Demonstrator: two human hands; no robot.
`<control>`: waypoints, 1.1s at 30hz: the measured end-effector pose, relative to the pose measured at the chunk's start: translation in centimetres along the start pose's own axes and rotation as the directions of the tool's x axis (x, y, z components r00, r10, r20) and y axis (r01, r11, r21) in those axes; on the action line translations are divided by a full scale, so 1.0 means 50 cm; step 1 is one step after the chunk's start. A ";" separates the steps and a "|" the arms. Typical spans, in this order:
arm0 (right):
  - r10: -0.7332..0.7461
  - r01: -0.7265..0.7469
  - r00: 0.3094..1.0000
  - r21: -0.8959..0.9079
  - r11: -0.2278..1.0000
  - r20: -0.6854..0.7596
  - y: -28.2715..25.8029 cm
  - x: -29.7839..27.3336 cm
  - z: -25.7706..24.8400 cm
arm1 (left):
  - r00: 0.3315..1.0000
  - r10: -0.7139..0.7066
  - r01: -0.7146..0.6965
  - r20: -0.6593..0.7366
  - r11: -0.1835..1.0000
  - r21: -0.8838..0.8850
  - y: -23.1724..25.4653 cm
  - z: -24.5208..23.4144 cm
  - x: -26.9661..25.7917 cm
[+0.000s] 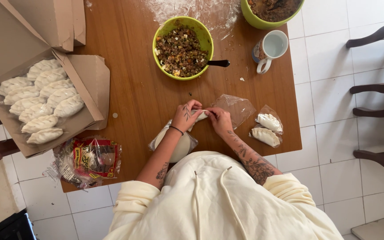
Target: Preparing and folding dumplings by hand at a table.
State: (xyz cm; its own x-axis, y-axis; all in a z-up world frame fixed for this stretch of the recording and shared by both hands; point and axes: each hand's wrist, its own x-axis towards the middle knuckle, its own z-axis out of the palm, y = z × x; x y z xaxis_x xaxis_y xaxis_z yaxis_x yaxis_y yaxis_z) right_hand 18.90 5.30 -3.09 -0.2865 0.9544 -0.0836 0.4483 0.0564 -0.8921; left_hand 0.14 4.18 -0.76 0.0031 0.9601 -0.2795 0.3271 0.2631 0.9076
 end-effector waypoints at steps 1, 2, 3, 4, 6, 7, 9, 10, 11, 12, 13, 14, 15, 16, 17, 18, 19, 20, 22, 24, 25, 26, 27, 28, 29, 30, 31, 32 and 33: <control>0.001 -0.001 1.000 -0.001 1.000 -0.001 0.004 -0.001 0.001 | 1.000 0.001 -0.001 0.001 1.000 0.000 -0.005 -0.001 -0.001; 0.009 -0.008 1.000 0.005 1.000 -0.012 0.007 0.000 0.003 | 0.999 0.043 -0.043 -0.010 0.999 0.032 -0.009 -0.004 -0.002; 0.017 -0.016 1.000 0.011 1.000 -0.023 0.010 0.001 0.005 | 0.996 0.086 -0.085 -0.020 0.994 0.066 -0.014 -0.008 -0.003; 0.015 -0.015 1.000 0.012 1.000 -0.020 0.012 0.002 0.003 | 0.996 0.085 -0.083 -0.024 0.994 0.065 -0.017 -0.011 -0.007; 0.088 -0.089 0.996 0.027 0.996 0.023 0.016 0.004 -0.002 | 0.989 0.141 -0.134 -0.053 0.984 0.120 -0.023 -0.015 -0.011; 0.087 -0.087 0.996 0.026 0.996 0.024 0.015 0.006 -0.008 | 0.988 0.143 -0.135 -0.054 0.984 0.119 -0.032 -0.014 -0.012; 0.089 -0.088 0.992 -0.009 0.996 0.084 0.014 0.012 -0.017 | 0.996 0.073 -0.065 -0.055 0.989 0.136 -0.050 -0.014 -0.012; 0.088 -0.088 0.992 -0.009 0.996 0.088 0.001 0.014 -0.020 | 0.996 0.071 -0.062 -0.058 0.989 0.135 -0.043 -0.013 -0.016; 0.075 -0.073 0.992 -0.023 0.997 0.097 -0.013 0.016 -0.023 | 0.996 0.059 -0.051 -0.065 0.992 0.120 -0.035 -0.012 -0.020; 0.063 -0.060 0.993 -0.037 0.998 0.104 -0.025 0.016 -0.027 | 0.996 0.047 -0.039 -0.070 0.994 0.104 -0.028 -0.010 -0.024; 0.065 -0.062 0.992 -0.038 0.997 0.106 -0.024 0.013 -0.026 | 0.997 0.044 -0.037 -0.071 0.994 0.102 -0.020 -0.008 -0.028; 0.075 -0.070 0.991 -0.050 0.996 0.115 -0.023 0.015 -0.027 | 0.994 0.077 -0.067 -0.084 0.991 0.115 -0.012 -0.007 -0.028; 0.085 -0.077 0.989 -0.061 0.995 0.123 -0.021 0.017 -0.028 | 0.989 0.110 -0.097 -0.096 0.987 0.127 -0.003 -0.006 -0.028; 0.083 -0.076 0.989 -0.062 0.995 0.122 -0.017 0.018 -0.027 | 0.989 0.111 -0.099 -0.096 0.987 0.127 -0.006 -0.001 -0.028; 0.083 -0.073 0.988 -0.077 0.994 0.132 -0.013 0.019 -0.027 | 0.984 0.149 -0.129 -0.100 0.976 0.177 -0.010 0.004 -0.028; 0.084 -0.071 0.986 -0.093 0.993 0.144 -0.008 0.019 -0.026 | 0.978 0.184 -0.157 -0.103 0.961 0.226 -0.014 0.009 -0.030; 0.083 -0.070 0.986 -0.093 0.993 0.145 -0.008 0.018 -0.028 | 0.977 0.184 -0.157 -0.104 0.962 0.226 -0.014 0.017 -0.033; 0.033 -0.020 0.990 -0.095 0.995 0.139 -0.008 0.018 -0.029 | 0.969 0.208 -0.163 -0.137 0.945 0.284 -0.014 0.025 -0.035; -0.018 0.031 0.991 -0.096 0.995 0.135 -0.009 0.018 -0.030 | 0.958 0.233 -0.165 -0.168 0.925 0.341 -0.014 0.035 -0.039; -0.062 0.077 0.987 -0.101 0.992 0.146 -0.011 0.020 -0.031 | 0.957 0.226 -0.143 -0.181 0.913 0.382 -0.012 0.042 -0.043; -0.060 0.076 0.988 -0.101 0.992 0.146 -0.009 0.020 -0.032 | 0.957 0.226 -0.144 -0.180 0.913 0.382 -0.014 0.039 -0.043; 0.010 0.007 0.986 -0.102 0.995 0.164 -0.008 0.020 -0.032 | 0.963 0.228 -0.163 -0.144 0.919 0.360 -0.017 0.035 -0.044; 0.081 -0.062 0.980 -0.104 0.993 0.183 -0.006 0.019 -0.032 | 0.967 0.230 -0.182 -0.108 0.924 0.337 -0.019 0.032 -0.045; 0.080 -0.062 0.980 -0.103 0.993 0.183 -0.015 0.021 -0.033 | 0.967 0.230 -0.182 -0.108 0.923 0.338 -0.017 0.026 -0.045; 0.126 -0.107 0.973 -0.108 0.988 0.192 -0.024 0.023 -0.034 | 0.973 0.223 -0.195 -0.060 0.931 0.308 -0.015 0.019 -0.045; 0.171 -0.151 0.964 -0.114 0.982 0.202 -0.033 0.024 -0.036 | 0.976 0.216 -0.205 -0.012 0.939 0.276 -0.014 0.013 -0.046; 0.170 -0.150 0.964 -0.113 0.982 0.205 -0.034 0.024 -0.034 | 0.977 0.215 -0.203 -0.014 0.939 0.277 -0.014 0.009 -0.047; 0.065 -0.046 0.977 -0.095 0.994 0.205 -0.035 0.022 -0.033 | 0.972 0.233 -0.225 0.003 0.934 0.276 -0.013 0.007 -0.047; -0.042 0.059 0.978 -0.076 0.995 0.204 -0.036 0.020 -0.033 | 0.968 0.251 -0.247 0.020 0.929 0.275 -0.013 0.006 -0.048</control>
State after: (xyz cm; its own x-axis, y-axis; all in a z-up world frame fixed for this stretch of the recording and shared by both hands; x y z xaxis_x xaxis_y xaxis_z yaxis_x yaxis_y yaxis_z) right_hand 19.18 6.65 -0.82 -0.4714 0.8715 -0.1348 0.4940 0.1344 -0.8590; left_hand 0.18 1.69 -0.77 0.1045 0.9933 -0.0492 0.5632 -0.0183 0.8261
